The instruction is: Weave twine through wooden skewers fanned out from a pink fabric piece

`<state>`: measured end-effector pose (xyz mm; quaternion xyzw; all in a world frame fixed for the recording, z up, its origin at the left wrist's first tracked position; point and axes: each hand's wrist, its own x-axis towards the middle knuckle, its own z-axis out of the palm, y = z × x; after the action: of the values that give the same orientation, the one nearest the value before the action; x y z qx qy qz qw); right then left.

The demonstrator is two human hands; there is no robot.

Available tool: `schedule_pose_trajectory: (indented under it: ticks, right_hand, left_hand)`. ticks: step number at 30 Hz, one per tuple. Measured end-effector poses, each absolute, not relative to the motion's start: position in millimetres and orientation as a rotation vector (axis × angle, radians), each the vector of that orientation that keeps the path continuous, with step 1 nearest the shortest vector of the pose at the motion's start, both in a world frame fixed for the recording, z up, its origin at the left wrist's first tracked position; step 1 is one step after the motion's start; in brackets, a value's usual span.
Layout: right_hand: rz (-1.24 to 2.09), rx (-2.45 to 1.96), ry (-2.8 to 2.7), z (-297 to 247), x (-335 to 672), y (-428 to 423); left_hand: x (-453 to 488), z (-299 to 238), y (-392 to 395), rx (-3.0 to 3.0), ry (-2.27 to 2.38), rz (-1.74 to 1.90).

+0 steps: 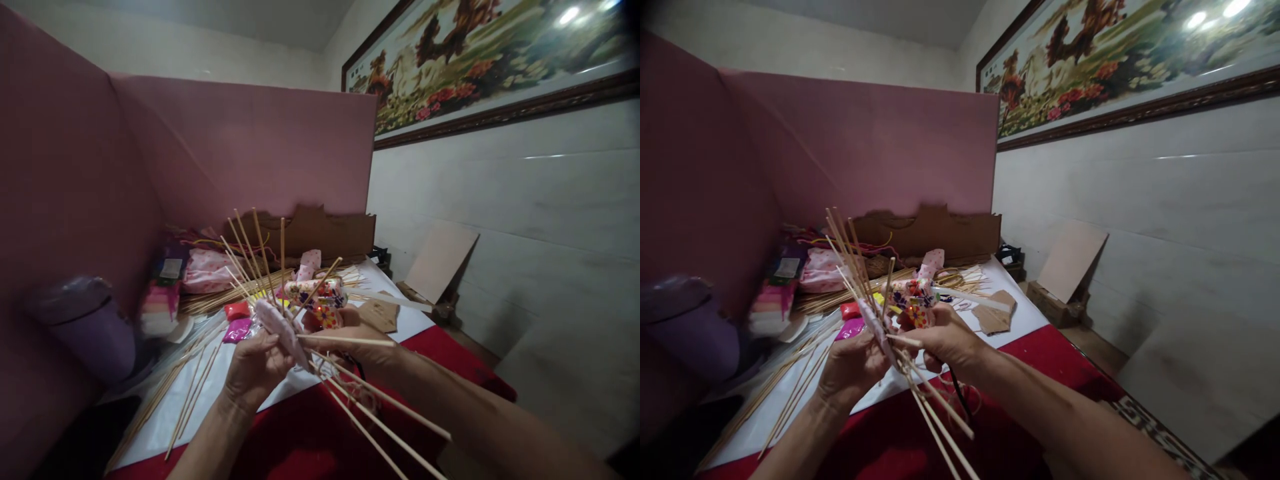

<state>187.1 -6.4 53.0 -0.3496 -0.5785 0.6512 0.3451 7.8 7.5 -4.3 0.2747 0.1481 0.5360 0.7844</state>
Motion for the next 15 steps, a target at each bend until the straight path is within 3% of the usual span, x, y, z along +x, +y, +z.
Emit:
schedule_pose_trajectory:
  ticks: [4,15]
  right_hand:
    - [1.668,-0.941,-1.350,51,189,-5]
    - [1.746,-1.039,-1.569,61,220,-20]
  left_hand:
    - [7,-6,10,0.556,0.319,1.169]
    - [6,-5,10,0.403,0.384,1.260]
